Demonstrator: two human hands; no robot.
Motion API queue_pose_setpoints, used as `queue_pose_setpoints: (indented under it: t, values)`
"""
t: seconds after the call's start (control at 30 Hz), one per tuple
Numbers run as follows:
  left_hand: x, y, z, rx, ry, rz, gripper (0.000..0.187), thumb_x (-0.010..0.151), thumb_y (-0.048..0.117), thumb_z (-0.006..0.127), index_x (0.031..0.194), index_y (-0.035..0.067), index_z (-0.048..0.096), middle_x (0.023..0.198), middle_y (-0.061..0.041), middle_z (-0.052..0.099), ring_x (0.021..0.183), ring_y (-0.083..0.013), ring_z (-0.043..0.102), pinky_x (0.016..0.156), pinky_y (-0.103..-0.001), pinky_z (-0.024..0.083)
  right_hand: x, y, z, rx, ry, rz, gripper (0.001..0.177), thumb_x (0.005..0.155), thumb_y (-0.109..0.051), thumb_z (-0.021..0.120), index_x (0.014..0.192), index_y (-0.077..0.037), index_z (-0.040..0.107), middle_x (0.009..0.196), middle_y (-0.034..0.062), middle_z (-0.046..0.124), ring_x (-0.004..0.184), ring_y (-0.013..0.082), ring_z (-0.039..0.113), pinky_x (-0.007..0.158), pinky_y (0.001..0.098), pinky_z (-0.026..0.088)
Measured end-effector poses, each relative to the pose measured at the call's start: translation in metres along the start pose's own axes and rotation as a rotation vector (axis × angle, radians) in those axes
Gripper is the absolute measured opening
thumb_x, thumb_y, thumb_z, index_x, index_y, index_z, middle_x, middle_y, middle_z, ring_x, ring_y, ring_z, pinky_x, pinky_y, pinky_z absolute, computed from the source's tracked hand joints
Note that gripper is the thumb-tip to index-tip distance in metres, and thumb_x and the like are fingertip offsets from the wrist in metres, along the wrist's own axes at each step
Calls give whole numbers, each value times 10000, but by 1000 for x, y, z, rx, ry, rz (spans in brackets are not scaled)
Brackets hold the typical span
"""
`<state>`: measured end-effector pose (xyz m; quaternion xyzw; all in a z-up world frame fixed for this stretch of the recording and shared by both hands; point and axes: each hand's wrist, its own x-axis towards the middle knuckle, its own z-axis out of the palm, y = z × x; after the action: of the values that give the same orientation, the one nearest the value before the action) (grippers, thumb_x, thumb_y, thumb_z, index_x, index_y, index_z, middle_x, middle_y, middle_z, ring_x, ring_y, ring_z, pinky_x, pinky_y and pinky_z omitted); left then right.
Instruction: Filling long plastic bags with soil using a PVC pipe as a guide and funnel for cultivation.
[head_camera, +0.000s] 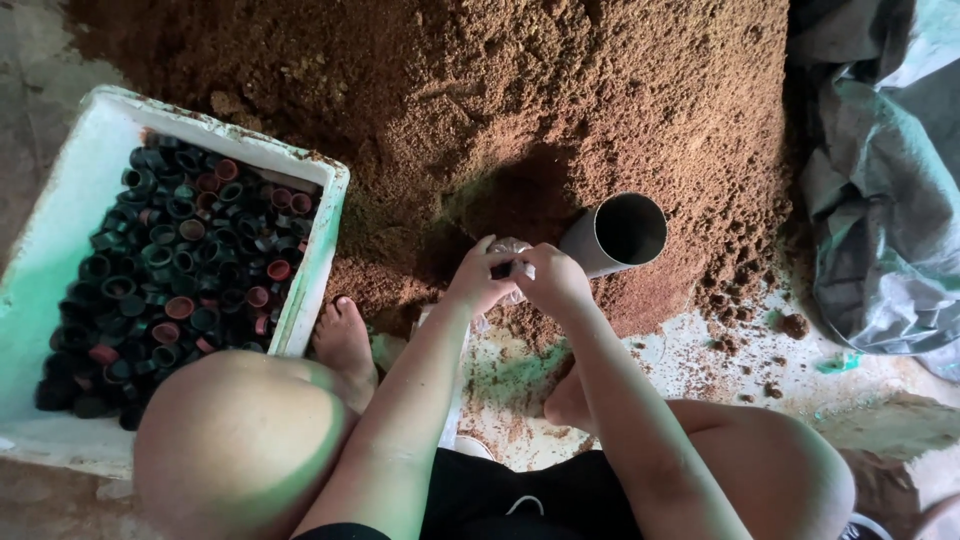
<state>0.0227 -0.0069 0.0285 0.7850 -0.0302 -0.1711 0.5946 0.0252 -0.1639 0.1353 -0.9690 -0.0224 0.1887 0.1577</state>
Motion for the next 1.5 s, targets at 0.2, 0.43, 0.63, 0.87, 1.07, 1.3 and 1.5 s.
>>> queue_pose_setpoints:
  t: [0.2, 0.43, 0.63, 0.87, 1.07, 1.3, 1.5]
  values:
    - [-8, 12, -6, 26, -10, 6, 519, 689, 367, 872, 1197, 348, 766, 1594, -171, 436, 1464, -360, 428, 1238, -409, 336, 11, 19, 13, 114, 42, 99, 258, 867, -438, 702, 984, -227, 793, 1039, 7, 756, 1046, 278, 705, 905, 433, 576]
    - [-10, 9, -9, 9, 13, 0, 523, 691, 362, 865, 1199, 300, 761, 1582, -197, 444, 1444, -377, 447, 1237, -423, 341, 5, 5, 14, -1, 56, -13, 228, 924, -383, 644, 952, -185, 753, 989, 70, 717, 985, 325, 702, 847, 473, 570]
    - [-7, 14, -6, 41, -29, -4, 520, 697, 357, 873, 1203, 322, 763, 1616, -153, 408, 1468, -360, 421, 1239, -421, 333, 12, 23, 13, 254, -7, 97, 262, 810, -328, 744, 1032, -199, 794, 934, 70, 781, 979, 292, 736, 862, 456, 578]
    - [-3, 1, -1, 44, -7, 28, 537, 689, 355, 877, 1208, 283, 761, 1588, -191, 433, 1439, -396, 449, 1215, -434, 370, 11, 6, 5, 94, -17, 163, 298, 865, -388, 677, 1103, -233, 765, 1034, 51, 765, 1041, 275, 714, 899, 434, 580]
    - [0, 3, 2, 88, -8, 30, 490, 708, 367, 852, 1187, 315, 762, 1582, -179, 445, 1424, -386, 472, 1197, -428, 406, 22, 4, 0, -293, -190, 92, 443, 901, -482, 504, 1113, -185, 755, 1097, 45, 762, 1074, 279, 718, 916, 463, 587]
    - [-8, 38, -8, 324, -56, 95, 340, 812, 320, 716, 1149, 276, 735, 1574, -52, 496, 1480, -359, 406, 1147, -506, 438, 37, 8, 9, -511, -189, 22, 388, 875, -411, 461, 960, -241, 799, 923, -41, 785, 936, 205, 766, 802, 413, 622]
    - [2, 20, -8, 446, -69, 118, 278, 851, 357, 726, 1122, 410, 694, 1635, 27, 401, 1472, -321, 414, 1030, -520, 519, 14, -10, -13, -711, -93, -198, 310, 899, -301, 468, 856, -250, 771, 816, -87, 747, 839, 133, 754, 702, 348, 608]
